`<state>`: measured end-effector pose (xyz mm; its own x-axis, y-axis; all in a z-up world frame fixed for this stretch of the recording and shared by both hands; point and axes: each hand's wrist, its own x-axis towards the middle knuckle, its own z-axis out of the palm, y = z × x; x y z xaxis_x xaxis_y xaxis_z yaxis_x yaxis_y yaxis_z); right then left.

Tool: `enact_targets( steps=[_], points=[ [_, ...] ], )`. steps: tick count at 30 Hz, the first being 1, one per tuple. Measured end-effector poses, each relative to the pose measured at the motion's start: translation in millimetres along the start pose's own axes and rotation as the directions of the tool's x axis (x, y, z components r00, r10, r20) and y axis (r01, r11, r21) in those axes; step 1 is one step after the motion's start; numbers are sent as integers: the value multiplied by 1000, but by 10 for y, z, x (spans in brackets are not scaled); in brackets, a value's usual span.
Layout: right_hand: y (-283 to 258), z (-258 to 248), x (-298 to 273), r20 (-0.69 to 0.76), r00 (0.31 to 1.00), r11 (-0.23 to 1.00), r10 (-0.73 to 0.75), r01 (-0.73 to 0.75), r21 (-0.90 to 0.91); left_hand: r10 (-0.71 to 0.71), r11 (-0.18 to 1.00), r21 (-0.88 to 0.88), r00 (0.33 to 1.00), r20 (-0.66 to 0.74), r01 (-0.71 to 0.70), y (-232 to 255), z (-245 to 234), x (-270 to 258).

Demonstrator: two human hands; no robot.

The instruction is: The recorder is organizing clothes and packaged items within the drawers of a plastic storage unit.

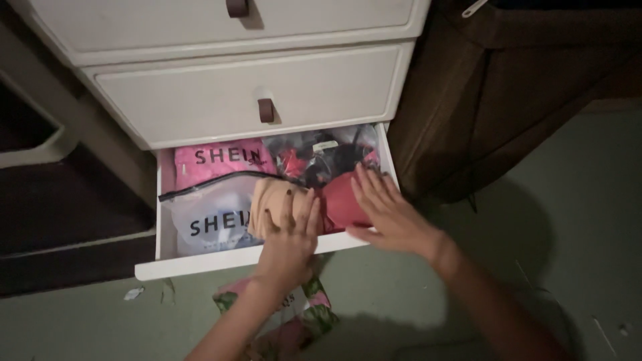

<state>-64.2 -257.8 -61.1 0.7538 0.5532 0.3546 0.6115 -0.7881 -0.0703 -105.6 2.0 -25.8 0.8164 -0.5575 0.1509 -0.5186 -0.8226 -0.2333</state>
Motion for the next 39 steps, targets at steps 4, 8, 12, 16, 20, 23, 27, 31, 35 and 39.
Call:
enact_targets(
  steps=[4,8,12,16,20,23,27,31,35,39],
  points=[
    [16,-57,11,75,989,991,-124,120,54,5,1000,1,997,-77,-5,3,210,18],
    [44,-69,89,280,952,992,-123,123,19,-18,992,-125,998,-61,11,-20,199,24],
    [56,-77,80,296,950,993,-100,112,-26,-13,992,-126,997,-79,3,-35,198,9],
    [-104,-359,48,207,969,991,-134,137,3,-34,990,-140,993,-114,18,12,185,-16],
    [-149,-589,-90,53,958,959,-281,282,-10,-93,994,-83,960,-264,74,151,156,-61],
    [14,-481,-271,5,957,950,-291,289,121,-42,979,-200,902,-429,-50,287,-11,-74],
    [156,-302,-509,-139,971,978,-195,203,47,46,937,-272,849,-526,-219,444,0,-72],
    [-57,-635,-687,-219,967,992,-127,122,-37,85,860,-416,886,-456,-297,580,-93,-5],
    [-196,-856,-1016,-264,964,992,30,-61,-110,143,867,-308,787,-600,-392,903,-197,75],
    [-119,-710,-1666,-167,966,955,199,-229,-190,238,800,-335,776,-583,-497,1400,-83,152]
  ],
)
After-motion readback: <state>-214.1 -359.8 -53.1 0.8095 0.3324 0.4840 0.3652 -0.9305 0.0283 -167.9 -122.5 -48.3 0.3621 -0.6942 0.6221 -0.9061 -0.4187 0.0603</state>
